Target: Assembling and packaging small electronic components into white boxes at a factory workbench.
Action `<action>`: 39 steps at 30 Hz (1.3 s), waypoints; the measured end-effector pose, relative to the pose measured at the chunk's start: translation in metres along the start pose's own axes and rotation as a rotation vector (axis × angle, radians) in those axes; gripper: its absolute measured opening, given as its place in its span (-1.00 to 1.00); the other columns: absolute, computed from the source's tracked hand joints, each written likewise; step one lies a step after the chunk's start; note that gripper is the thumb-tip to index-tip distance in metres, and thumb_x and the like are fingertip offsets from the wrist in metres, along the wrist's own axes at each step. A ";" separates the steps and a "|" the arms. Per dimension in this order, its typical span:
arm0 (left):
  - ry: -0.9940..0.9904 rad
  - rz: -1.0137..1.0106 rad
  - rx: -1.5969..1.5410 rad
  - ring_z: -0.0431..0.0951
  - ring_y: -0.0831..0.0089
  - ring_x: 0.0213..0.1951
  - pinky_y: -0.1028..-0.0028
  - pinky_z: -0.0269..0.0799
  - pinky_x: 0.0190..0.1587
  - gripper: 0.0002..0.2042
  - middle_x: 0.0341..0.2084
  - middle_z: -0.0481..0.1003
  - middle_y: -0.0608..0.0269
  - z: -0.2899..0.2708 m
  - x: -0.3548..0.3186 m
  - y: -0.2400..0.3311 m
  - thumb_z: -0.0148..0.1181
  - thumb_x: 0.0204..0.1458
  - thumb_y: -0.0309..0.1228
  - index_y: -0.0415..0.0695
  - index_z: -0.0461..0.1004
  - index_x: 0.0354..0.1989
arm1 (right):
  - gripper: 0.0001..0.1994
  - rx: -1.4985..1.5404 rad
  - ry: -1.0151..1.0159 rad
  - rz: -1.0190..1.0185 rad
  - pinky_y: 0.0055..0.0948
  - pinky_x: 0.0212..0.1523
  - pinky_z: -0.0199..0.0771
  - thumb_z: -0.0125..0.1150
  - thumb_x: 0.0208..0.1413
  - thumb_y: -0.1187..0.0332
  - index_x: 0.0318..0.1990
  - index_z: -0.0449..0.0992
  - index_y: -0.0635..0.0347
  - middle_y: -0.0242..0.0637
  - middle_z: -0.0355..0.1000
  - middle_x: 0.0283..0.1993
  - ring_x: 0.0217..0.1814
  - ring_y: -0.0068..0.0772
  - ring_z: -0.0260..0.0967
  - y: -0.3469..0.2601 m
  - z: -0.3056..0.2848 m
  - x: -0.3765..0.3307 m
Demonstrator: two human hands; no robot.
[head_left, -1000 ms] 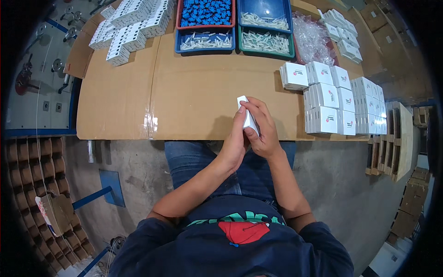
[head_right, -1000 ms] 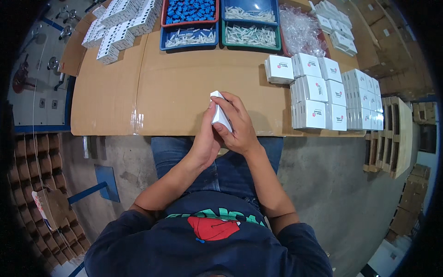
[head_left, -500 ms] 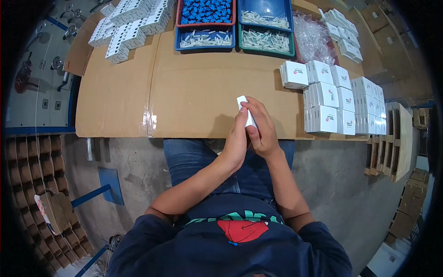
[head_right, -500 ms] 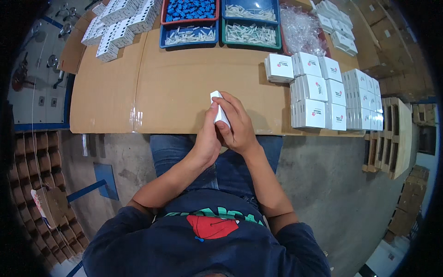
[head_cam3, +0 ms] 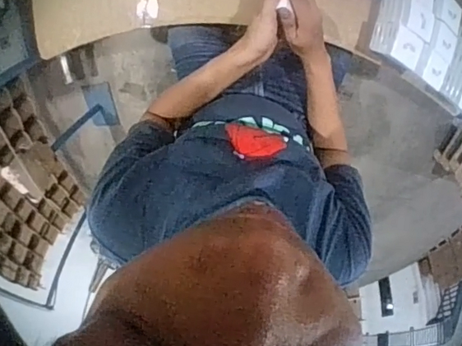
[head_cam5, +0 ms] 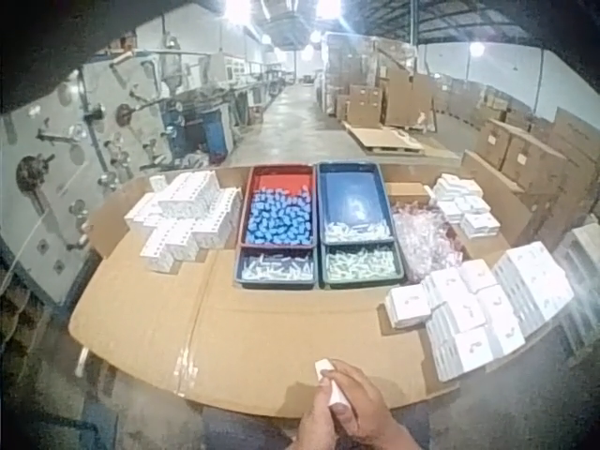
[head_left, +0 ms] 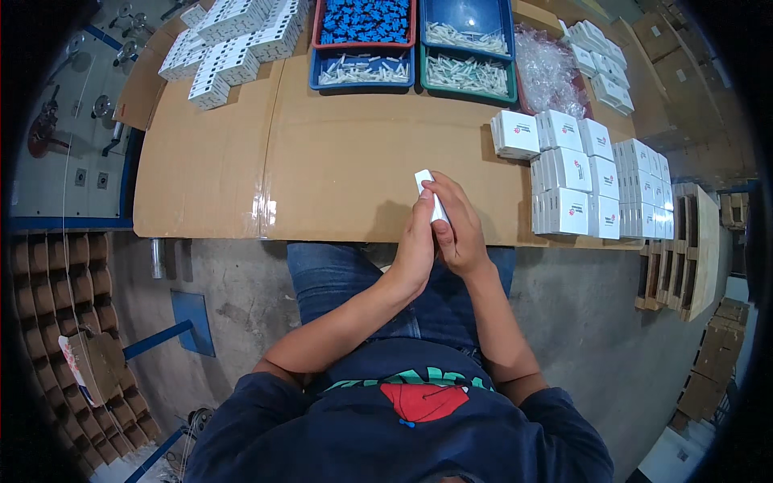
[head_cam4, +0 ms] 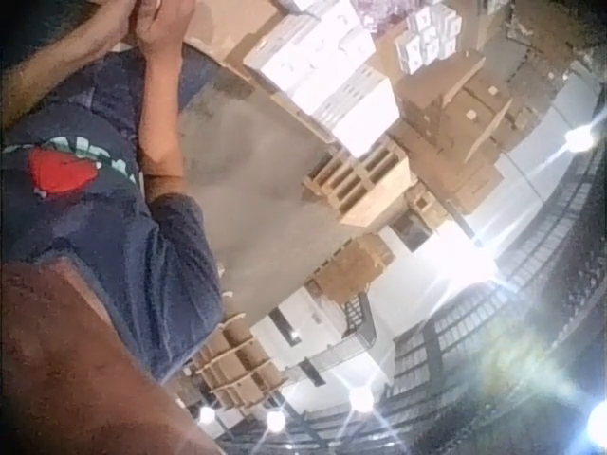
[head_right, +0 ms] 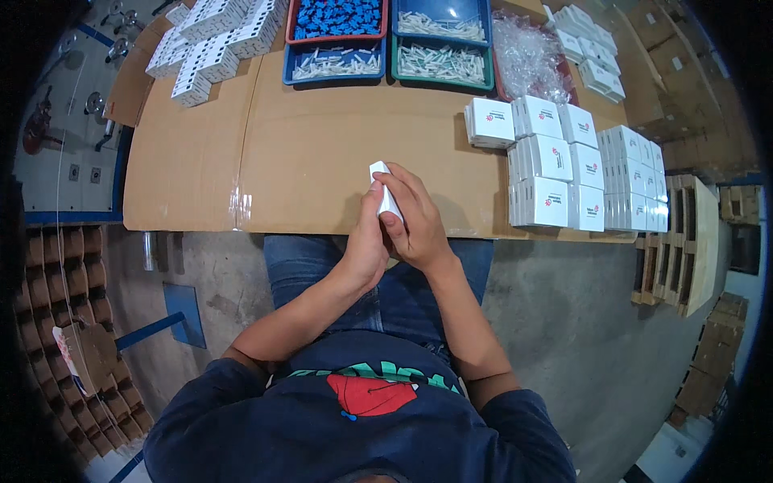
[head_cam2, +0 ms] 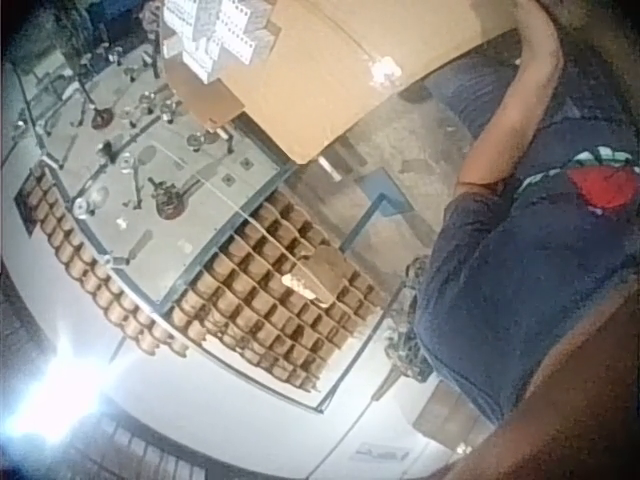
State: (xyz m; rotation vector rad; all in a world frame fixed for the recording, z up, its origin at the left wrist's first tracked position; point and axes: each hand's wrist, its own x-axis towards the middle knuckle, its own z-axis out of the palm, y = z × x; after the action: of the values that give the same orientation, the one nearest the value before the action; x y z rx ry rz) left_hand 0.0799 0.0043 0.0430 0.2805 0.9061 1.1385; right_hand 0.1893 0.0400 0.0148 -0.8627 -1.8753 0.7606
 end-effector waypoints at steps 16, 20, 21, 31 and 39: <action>0.028 0.047 0.040 0.47 0.52 -0.04 0.46 0.42 0.03 -0.47 -0.09 0.44 0.29 0.000 0.004 -0.004 -0.20 0.39 0.07 -0.14 0.33 0.20 | -0.47 0.009 0.012 0.015 -0.13 0.27 0.37 -0.09 0.43 0.01 0.21 0.41 0.34 0.15 0.35 0.28 0.26 0.20 0.37 0.000 0.002 -0.002; 0.040 0.035 0.060 0.46 0.53 -0.08 0.48 0.42 -0.01 -0.46 -0.12 0.44 0.27 0.002 0.002 -0.002 -0.23 0.41 0.08 -0.19 0.34 0.17 | -0.47 0.022 0.015 0.028 -0.13 0.27 0.37 -0.10 0.43 0.00 0.21 0.41 0.33 0.15 0.35 0.28 0.28 0.19 0.36 0.000 0.002 -0.003; 0.039 0.034 0.059 0.46 0.53 -0.08 0.48 0.42 -0.01 -0.46 -0.12 0.44 0.27 0.001 0.002 -0.002 -0.23 0.41 0.08 -0.19 0.34 0.17 | -0.47 0.024 0.012 0.032 -0.13 0.27 0.37 -0.10 0.43 0.00 0.21 0.41 0.33 0.15 0.36 0.28 0.28 0.19 0.36 0.000 0.002 -0.003; 0.050 0.039 0.069 0.45 0.51 -0.05 0.46 0.39 0.02 -0.46 -0.13 0.45 0.27 -0.004 0.004 -0.006 -0.21 0.39 0.09 -0.18 0.36 0.14 | -0.45 0.038 0.006 0.048 -0.13 0.28 0.36 -0.13 0.43 -0.02 0.22 0.41 0.33 0.13 0.36 0.29 0.30 0.18 0.36 0.002 0.005 -0.005; 0.035 0.053 0.067 0.44 0.49 -0.03 0.46 0.38 0.06 -0.45 -0.09 0.45 0.25 -0.006 0.004 -0.008 -0.22 0.40 0.08 -0.20 0.36 0.14 | -0.41 0.016 -0.003 0.039 -0.15 0.28 0.35 -0.24 0.46 -0.05 0.23 0.40 0.33 0.16 0.37 0.29 0.31 0.14 0.38 0.001 0.004 -0.005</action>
State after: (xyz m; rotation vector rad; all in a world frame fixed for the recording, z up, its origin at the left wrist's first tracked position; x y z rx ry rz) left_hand 0.0812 0.0029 0.0320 0.3417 0.9741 1.1665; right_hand 0.1871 0.0355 0.0102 -0.8912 -1.8569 0.8006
